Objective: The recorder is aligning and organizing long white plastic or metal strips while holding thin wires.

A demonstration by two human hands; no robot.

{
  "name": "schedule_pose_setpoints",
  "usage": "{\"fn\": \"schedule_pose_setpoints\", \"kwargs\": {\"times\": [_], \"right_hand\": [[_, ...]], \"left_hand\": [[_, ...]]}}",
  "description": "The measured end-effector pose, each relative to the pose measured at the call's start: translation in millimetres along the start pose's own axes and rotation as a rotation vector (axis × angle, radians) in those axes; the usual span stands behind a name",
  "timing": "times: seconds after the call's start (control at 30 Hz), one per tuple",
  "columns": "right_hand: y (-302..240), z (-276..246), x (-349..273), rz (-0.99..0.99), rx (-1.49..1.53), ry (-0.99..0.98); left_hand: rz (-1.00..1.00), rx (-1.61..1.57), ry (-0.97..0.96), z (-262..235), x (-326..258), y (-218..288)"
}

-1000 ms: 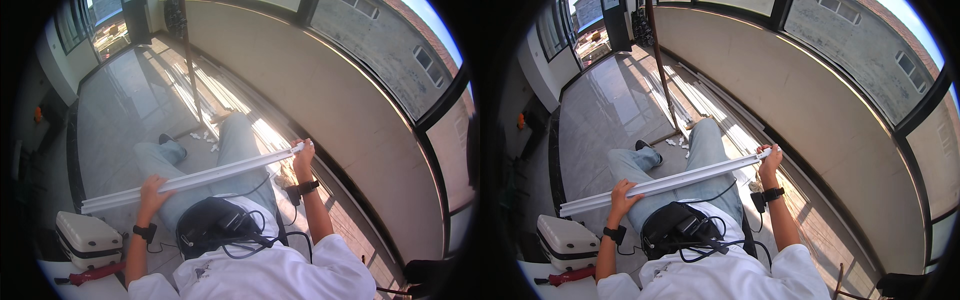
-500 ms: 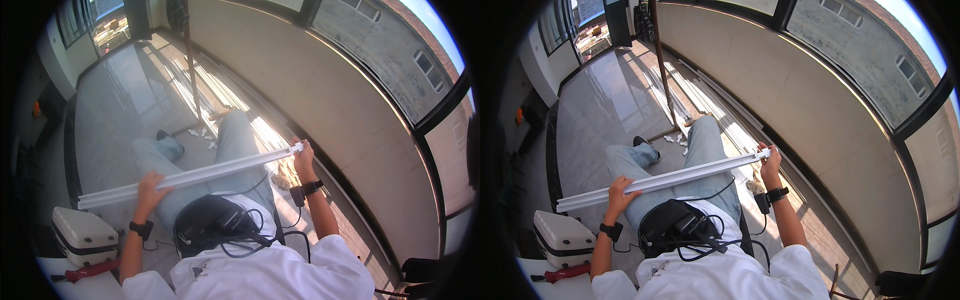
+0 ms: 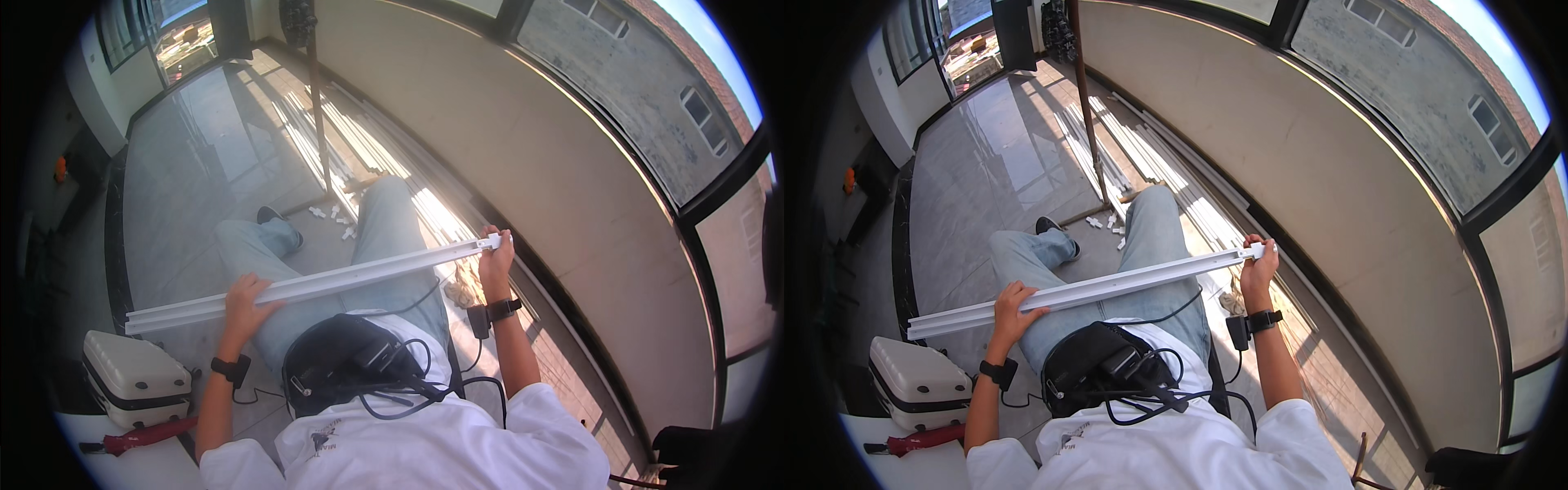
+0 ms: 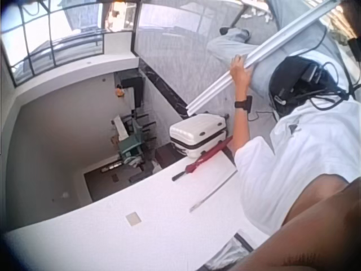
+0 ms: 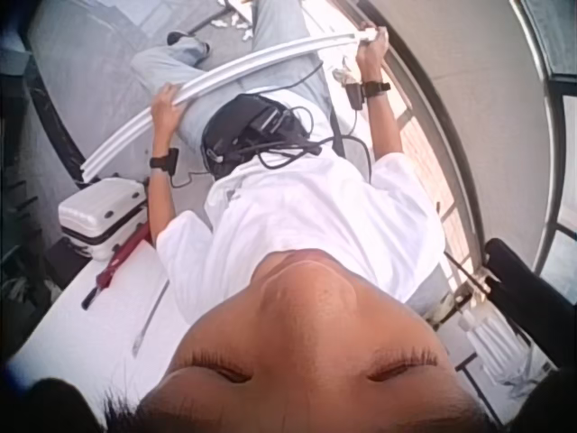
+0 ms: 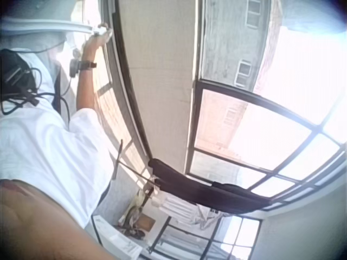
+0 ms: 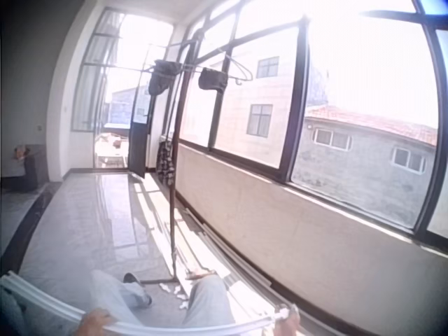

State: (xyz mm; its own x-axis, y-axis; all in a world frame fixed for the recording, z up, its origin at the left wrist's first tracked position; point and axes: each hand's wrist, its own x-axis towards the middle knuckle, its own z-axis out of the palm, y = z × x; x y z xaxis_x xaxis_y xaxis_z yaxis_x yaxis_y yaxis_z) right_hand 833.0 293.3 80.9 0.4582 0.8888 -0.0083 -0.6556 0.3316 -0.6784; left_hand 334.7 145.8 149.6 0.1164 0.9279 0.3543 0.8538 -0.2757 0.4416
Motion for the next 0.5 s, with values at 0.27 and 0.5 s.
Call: {"fn": "schedule_pose_setpoints", "kwargs": {"times": [0.27, 0.5], "right_hand": [[21, 7, -18, 0.060, -0.057, -0.009], [-2, 6, -21, 0.188, -0.223, -0.089]], "left_hand": [[-0.003, 0.009, -0.007, 1, 5, 0], [-0.011, 0.001, 0.002, 5, -2, -13]]}}
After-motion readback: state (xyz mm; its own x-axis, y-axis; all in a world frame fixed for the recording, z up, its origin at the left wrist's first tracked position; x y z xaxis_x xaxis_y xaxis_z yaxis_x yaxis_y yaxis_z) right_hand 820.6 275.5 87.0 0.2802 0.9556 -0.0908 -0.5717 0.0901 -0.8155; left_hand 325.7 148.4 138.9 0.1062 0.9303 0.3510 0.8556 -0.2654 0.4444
